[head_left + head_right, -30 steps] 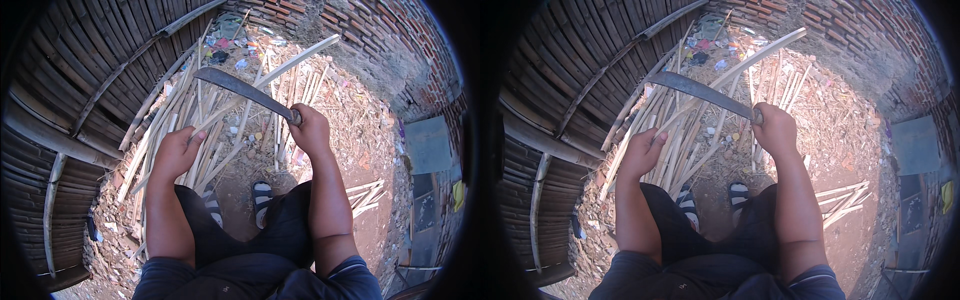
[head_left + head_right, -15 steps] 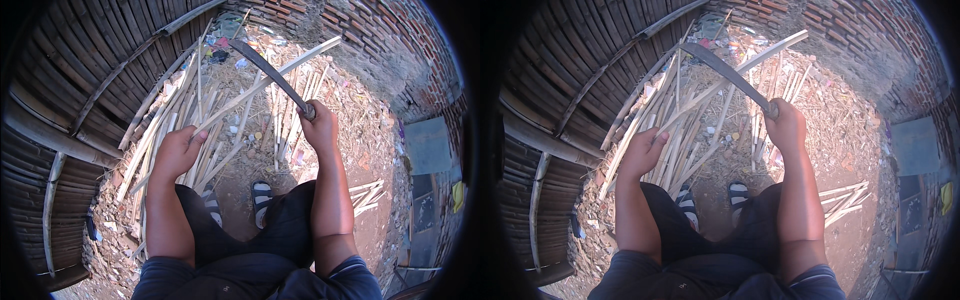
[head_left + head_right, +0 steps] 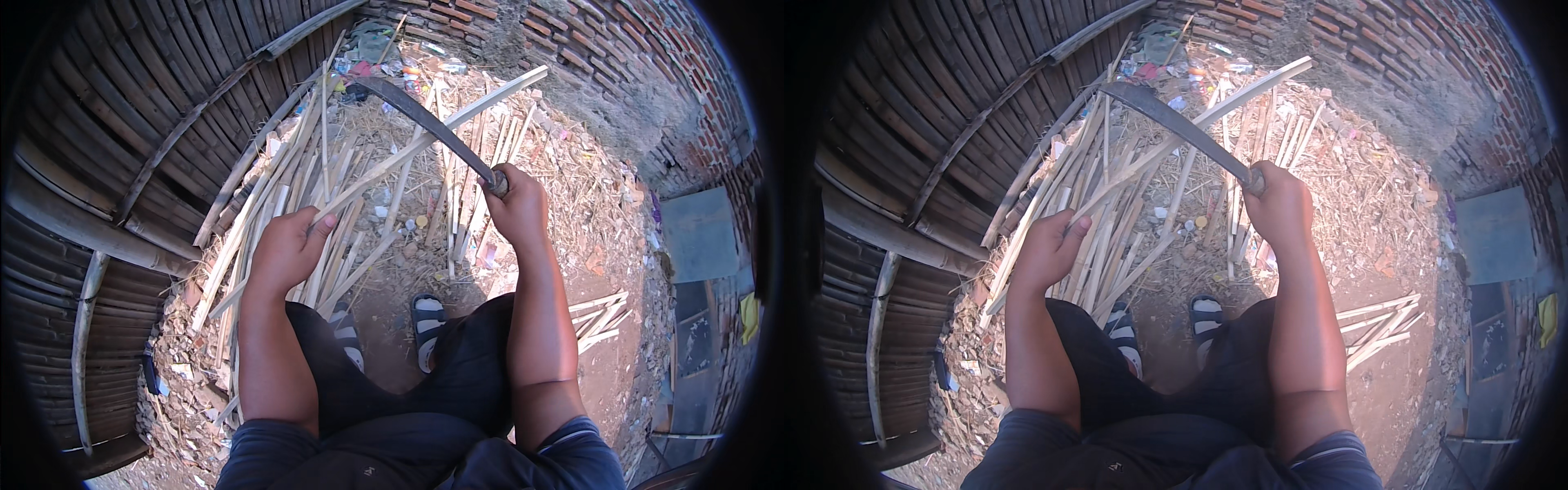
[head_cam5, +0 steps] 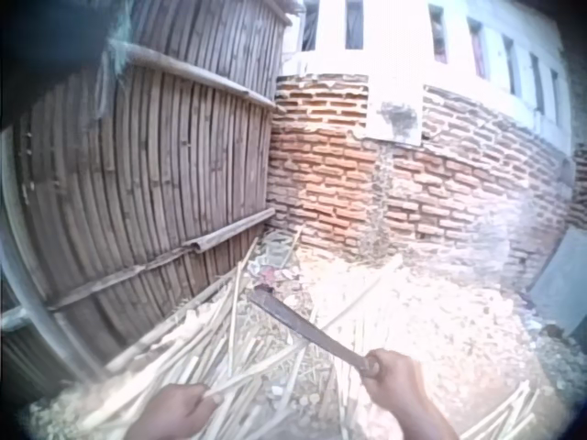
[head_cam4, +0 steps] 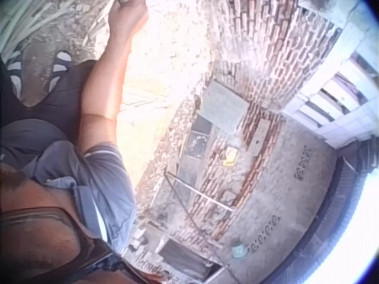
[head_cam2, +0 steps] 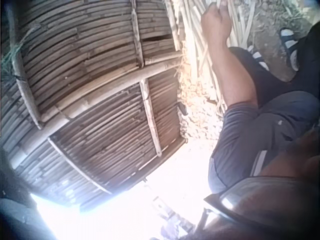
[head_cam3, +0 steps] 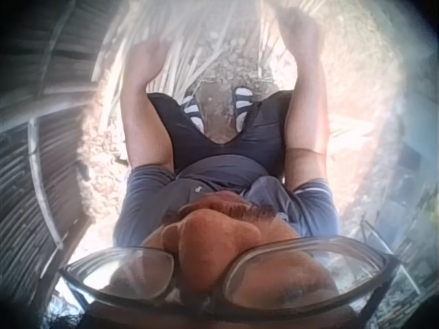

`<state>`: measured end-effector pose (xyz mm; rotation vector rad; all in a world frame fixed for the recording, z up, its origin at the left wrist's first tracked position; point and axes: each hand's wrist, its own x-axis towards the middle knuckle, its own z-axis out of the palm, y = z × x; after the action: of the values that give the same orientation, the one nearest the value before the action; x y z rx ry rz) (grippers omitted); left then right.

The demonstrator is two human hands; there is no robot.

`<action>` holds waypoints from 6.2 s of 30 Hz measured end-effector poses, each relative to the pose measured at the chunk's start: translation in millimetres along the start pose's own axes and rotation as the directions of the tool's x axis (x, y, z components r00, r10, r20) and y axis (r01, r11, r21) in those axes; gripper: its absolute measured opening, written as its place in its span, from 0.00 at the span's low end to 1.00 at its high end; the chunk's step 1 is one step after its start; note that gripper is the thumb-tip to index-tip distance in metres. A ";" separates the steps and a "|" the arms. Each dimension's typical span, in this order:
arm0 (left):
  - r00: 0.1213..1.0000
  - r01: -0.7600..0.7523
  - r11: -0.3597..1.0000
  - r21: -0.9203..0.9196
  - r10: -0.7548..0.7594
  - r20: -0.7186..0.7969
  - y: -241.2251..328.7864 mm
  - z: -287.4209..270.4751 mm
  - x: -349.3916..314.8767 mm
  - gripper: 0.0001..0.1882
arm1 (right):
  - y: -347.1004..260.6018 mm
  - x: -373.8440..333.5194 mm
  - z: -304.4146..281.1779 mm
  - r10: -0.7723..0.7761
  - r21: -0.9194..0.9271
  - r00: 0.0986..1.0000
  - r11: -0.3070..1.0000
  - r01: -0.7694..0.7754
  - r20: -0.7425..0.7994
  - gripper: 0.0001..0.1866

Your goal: The person trims a strip of bamboo by drawing a machete along its length while holding it by hand.

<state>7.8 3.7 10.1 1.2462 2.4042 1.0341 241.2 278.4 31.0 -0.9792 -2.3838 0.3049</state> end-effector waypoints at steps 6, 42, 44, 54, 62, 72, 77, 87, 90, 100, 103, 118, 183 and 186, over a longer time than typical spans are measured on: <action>1.000 -0.024 1.000 0.008 0.024 -0.013 -1.9 0.9 -0.4 0.26 | -28.1 -11.8 9.8 -0.272 -0.073 0.956 0.957 0.280 0.108 0.15; 0.999 -0.033 0.999 -0.023 0.032 -0.019 -1.3 4.6 -0.8 0.26 | -25.1 -7.3 5.5 -0.214 -0.059 0.956 0.971 0.230 0.199 0.16; 1.000 -0.018 1.000 -0.009 0.018 0.007 0.8 4.7 0.0 0.25 | -22.4 -8.7 6.8 -0.207 -0.056 0.958 0.974 0.222 0.199 0.16; 0.997 -0.057 0.997 -0.042 0.054 -0.058 -6.2 4.7 -0.3 0.30 | -27.1 -10.1 9.4 -0.302 -0.052 0.947 0.950 0.309 0.109 0.14; 0.998 -0.048 0.997 -0.056 0.046 -0.036 -6.9 4.7 1.2 0.29 | -32.5 -15.7 9.8 -0.376 -0.011 0.925 0.926 0.377 0.050 0.13; 1.000 -0.027 0.997 -0.075 0.028 0.007 -4.7 1.4 -0.2 0.28 | -19.3 -10.4 8.0 -0.245 -0.029 0.969 0.969 0.245 -0.029 0.14; 1.000 -0.019 0.997 -0.068 0.020 0.012 2.1 5.2 -0.3 0.27 | -24.3 -14.2 8.3 -0.250 0.008 0.968 0.968 0.250 0.006 0.14; 1.000 -0.008 1.000 -0.009 0.008 0.013 1.9 6.6 0.6 0.27 | -5.4 -2.8 2.6 -0.059 -0.001 0.997 0.998 0.059 0.042 0.14; 1.000 -0.019 0.999 -0.029 0.019 0.003 4.9 8.9 0.8 0.27 | -7.7 -5.7 3.9 -0.074 -0.020 0.995 0.997 0.076 0.062 0.15; 0.998 -0.046 0.999 0.020 0.047 -0.043 -3.1 4.3 0.7 0.26 | -12.6 -0.9 1.9 -0.108 -0.007 0.993 0.994 0.109 0.053 0.12; 0.999 -0.022 1.000 0.018 0.022 -0.026 2.6 2.4 0.7 0.27 | -3.7 0.3 0.9 -0.004 0.059 1.000 0.998 0.003 0.024 0.11; 0.999 -0.032 0.999 0.004 0.032 -0.042 -0.7 3.5 0.6 0.28 | -2.7 4.1 -0.1 0.088 0.044 0.994 0.995 -0.091 0.068 0.11; 0.999 -0.028 0.999 -0.037 0.028 -0.022 -2.0 4.1 1.1 0.28 | 3.3 4.2 1.3 0.053 -0.011 0.995 0.998 -0.054 -0.090 0.10; 1.000 -0.020 0.999 -0.033 0.019 -0.007 -0.3 4.6 2.1 0.28 | 0.3 0.4 -0.2 0.049 0.015 0.996 0.999 -0.048 -0.074 0.11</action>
<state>8.7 7.4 6.8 1.2596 2.3743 1.0811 241.3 278.9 31.2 -1.0254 -2.2913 0.2971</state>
